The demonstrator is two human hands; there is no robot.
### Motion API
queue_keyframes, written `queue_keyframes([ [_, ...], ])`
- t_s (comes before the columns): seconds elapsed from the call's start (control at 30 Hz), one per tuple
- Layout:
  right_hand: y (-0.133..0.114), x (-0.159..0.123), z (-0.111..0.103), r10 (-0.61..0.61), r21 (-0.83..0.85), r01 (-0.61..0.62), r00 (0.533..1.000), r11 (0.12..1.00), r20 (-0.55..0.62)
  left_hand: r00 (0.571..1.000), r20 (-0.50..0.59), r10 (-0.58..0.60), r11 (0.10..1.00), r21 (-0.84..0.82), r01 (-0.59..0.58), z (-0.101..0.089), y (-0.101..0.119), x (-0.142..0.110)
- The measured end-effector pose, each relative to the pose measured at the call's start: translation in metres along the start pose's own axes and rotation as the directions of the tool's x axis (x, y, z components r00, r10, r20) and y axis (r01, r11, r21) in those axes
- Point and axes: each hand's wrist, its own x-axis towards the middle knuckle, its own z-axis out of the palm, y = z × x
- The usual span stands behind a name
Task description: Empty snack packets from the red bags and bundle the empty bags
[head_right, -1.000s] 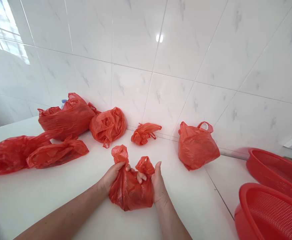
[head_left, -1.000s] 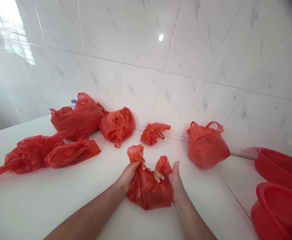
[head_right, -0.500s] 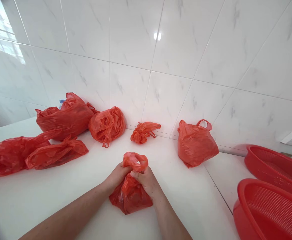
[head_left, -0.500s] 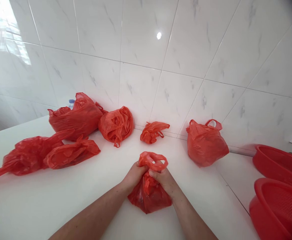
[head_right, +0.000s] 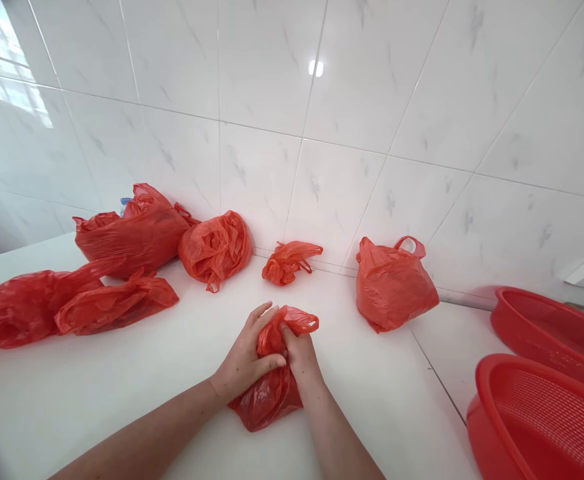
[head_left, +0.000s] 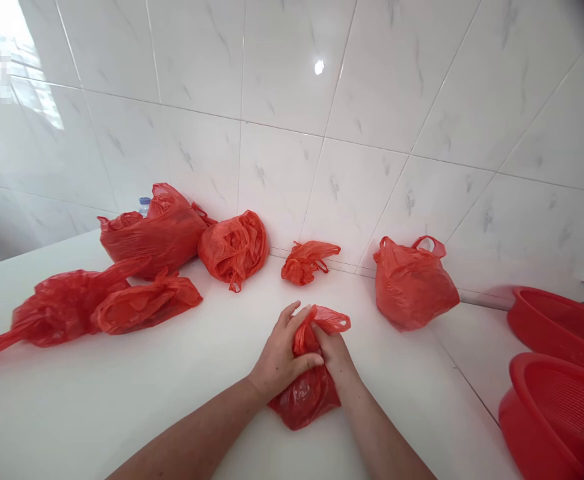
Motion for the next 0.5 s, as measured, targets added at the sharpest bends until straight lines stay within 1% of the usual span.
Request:
queue_keyframes([
  [0.03,-0.001,-0.001,0.0,0.024,0.004,-0.024,1.0,1.0,0.015,1.0,-0.013,0.013,1.0,0.007,-0.013,0.001,0.0,0.0],
  [0.07,-0.002,-0.003,0.0,0.037,0.012,-0.037,0.999,0.999,0.028,1.0,-0.023,0.0,1.0,-0.023,0.0,0.001,-0.001,0.001],
  [0.13,-0.004,-0.005,0.001,0.032,0.054,-0.036,0.997,0.998,0.077,0.995,-0.023,-0.096,0.982,-0.164,0.091,0.001,-0.001,0.002],
  [0.2,-0.005,-0.008,0.001,0.015,0.145,-0.035,0.991,0.989,0.135,0.974,-0.001,-0.225,0.92,-0.329,0.213,0.0,-0.001,0.003],
  [0.27,-0.007,-0.012,0.002,0.008,0.265,-0.056,0.984,0.963,0.179,0.951,0.03,-0.308,0.839,-0.462,0.287,-0.001,0.002,0.004],
  [0.33,-0.009,-0.015,0.001,0.013,0.341,-0.079,0.982,0.937,0.191,0.944,0.07,-0.322,0.774,-0.555,0.305,-0.002,0.005,0.006],
  [0.4,-0.01,-0.017,0.0,0.016,0.367,-0.095,0.977,0.925,0.212,0.941,0.104,-0.322,0.721,-0.618,0.315,-0.002,0.009,0.007],
  [0.5,-0.01,-0.017,-0.004,0.035,0.36,-0.137,0.96,0.923,0.276,0.93,0.13,-0.344,0.682,-0.646,0.343,-0.003,0.01,0.009],
])
